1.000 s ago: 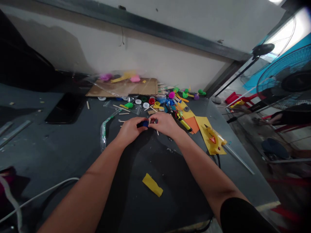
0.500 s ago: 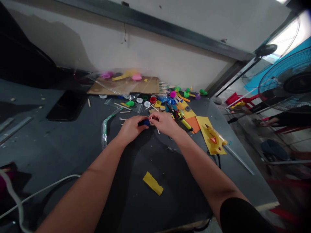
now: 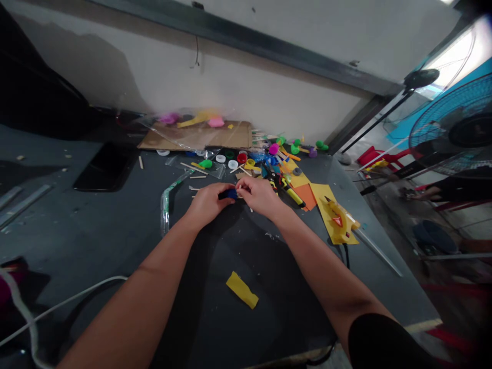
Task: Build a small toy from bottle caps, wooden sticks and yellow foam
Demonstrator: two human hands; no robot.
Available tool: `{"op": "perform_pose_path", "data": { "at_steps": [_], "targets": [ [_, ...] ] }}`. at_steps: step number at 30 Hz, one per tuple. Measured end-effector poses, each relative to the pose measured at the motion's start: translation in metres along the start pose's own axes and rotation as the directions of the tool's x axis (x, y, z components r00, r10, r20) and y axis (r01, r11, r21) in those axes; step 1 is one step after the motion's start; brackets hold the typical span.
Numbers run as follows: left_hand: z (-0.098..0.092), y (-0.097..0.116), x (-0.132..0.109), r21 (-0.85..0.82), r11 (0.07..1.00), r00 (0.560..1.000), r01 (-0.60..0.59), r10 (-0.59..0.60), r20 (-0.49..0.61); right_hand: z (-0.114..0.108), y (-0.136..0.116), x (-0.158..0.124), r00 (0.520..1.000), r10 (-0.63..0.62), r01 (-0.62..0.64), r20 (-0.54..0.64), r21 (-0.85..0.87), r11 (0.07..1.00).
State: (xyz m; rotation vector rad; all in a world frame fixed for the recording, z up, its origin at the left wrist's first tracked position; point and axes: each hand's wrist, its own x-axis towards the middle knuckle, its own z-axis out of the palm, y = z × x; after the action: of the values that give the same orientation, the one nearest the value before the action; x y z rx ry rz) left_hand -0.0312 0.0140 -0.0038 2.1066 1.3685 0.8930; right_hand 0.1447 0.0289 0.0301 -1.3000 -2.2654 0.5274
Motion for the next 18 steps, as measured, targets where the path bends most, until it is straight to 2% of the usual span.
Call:
{"op": "perform_pose_path", "data": {
  "at_steps": [11, 15, 18],
  "targets": [
    [-0.001, -0.001, -0.001, 0.009, 1.0, 1.0, -0.016, 0.016, 0.001, -0.003, -0.002, 0.0, 0.999, -0.003, 0.002, 0.046, 0.019, 1.0],
    [0.001, -0.002, -0.001, 0.002, 1.0, 1.0, -0.012, 0.012, -0.004, -0.018, -0.001, 0.0, 0.997, 0.012, -0.013, 0.076, 0.016, 1.0],
    [0.002, -0.002, -0.001, -0.004, 1.0, 1.0, 0.004, -0.004, -0.011, -0.034, 0.008, 0.0, 0.998, 0.02, -0.016, 0.061, -0.067, 0.998]
  ]
}}
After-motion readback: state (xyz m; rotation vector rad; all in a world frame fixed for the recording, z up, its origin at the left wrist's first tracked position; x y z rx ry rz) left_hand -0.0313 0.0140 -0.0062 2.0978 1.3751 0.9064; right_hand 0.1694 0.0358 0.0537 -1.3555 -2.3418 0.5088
